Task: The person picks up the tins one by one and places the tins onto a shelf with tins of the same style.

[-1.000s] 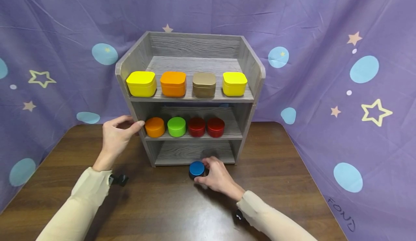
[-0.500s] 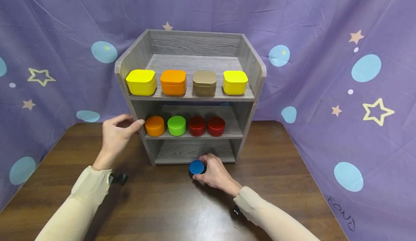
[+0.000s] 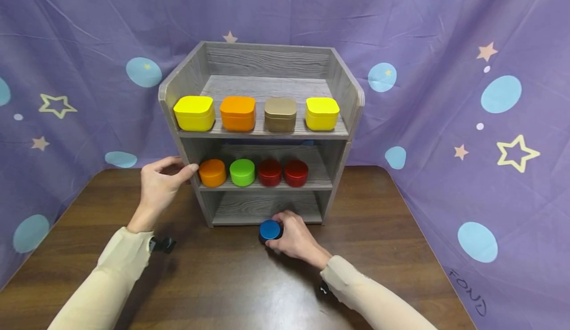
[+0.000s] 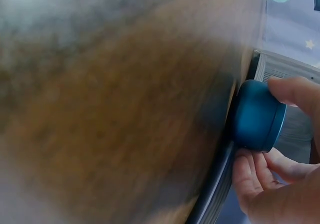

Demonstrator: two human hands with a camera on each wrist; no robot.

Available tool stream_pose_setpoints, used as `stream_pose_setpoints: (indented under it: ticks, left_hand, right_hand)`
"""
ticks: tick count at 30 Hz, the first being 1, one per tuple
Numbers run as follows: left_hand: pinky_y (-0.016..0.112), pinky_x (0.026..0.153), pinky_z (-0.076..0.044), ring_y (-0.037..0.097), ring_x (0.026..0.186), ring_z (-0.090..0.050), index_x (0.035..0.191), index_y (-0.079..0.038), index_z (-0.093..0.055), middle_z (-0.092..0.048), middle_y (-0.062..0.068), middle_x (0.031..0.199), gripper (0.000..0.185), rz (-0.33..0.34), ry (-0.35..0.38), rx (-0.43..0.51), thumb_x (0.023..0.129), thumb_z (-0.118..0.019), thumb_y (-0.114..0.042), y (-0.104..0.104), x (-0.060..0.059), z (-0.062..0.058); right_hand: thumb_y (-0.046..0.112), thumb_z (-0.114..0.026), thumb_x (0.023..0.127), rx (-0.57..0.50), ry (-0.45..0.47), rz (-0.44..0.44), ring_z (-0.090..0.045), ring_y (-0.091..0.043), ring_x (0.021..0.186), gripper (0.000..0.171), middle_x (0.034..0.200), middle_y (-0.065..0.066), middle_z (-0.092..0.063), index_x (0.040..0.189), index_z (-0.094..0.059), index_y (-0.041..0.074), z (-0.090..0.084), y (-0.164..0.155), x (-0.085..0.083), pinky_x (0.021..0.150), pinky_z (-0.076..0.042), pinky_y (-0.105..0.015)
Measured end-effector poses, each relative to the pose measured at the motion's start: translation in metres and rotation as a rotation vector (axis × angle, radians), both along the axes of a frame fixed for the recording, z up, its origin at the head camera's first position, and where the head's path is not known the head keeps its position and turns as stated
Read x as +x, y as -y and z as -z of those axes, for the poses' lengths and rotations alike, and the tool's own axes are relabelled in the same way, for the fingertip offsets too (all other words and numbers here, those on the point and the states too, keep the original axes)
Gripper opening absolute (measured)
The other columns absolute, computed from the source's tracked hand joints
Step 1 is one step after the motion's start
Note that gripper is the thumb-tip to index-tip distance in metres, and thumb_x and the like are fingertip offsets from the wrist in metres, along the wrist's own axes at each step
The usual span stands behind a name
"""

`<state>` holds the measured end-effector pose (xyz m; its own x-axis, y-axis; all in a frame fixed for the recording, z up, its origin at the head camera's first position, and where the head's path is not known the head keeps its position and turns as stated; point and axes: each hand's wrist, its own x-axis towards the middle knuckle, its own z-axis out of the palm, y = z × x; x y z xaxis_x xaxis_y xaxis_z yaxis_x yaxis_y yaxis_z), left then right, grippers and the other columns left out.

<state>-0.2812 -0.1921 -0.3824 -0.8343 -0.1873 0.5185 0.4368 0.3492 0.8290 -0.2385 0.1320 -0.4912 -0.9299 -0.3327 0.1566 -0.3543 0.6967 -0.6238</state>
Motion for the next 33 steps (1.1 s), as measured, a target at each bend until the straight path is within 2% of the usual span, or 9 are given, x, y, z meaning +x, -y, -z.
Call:
stream_pose_setpoints:
  ticks: [17,27,33]
  left_hand:
    - [0.012,0.067,-0.053,-0.003,0.076,-0.066,0.099,0.006,-0.082,-0.07,-0.033,0.08,0.024,0.008,0.002,0.008,0.083,-0.091,-0.01,0.0,0.001,0.0]
    - [0.011,0.069,-0.053,-0.002,0.077,-0.066,0.099,0.007,-0.082,-0.071,-0.032,0.081,0.023,0.012,-0.001,0.013,0.083,-0.091,-0.009,0.0,0.001,0.001]
    - [0.012,0.068,-0.053,-0.003,0.077,-0.066,0.099,0.006,-0.083,-0.071,-0.033,0.081,0.022,0.013,-0.006,0.011,0.084,-0.09,-0.008,0.0,0.0,0.001]
  right_hand:
    - [0.02,-0.099,0.075,-0.049,0.02,0.049,-0.069,-0.019,0.098,0.053,0.118,-0.009,-0.073,0.119,-0.074,0.005,-0.012,-0.006,0.009,0.086,-0.061,-0.032]
    - [0.022,-0.099,0.071,-0.077,-0.039,0.111,-0.072,-0.016,0.096,0.052,0.114,-0.005,-0.073,0.115,-0.074,0.009,-0.022,-0.015,0.016,0.087,-0.06,-0.031]
    - [0.019,-0.098,0.072,-0.106,-0.033,0.129,-0.073,-0.017,0.096,0.052,0.113,-0.004,-0.075,0.116,-0.072,0.01,-0.03,-0.02,0.019,0.087,-0.061,-0.033]
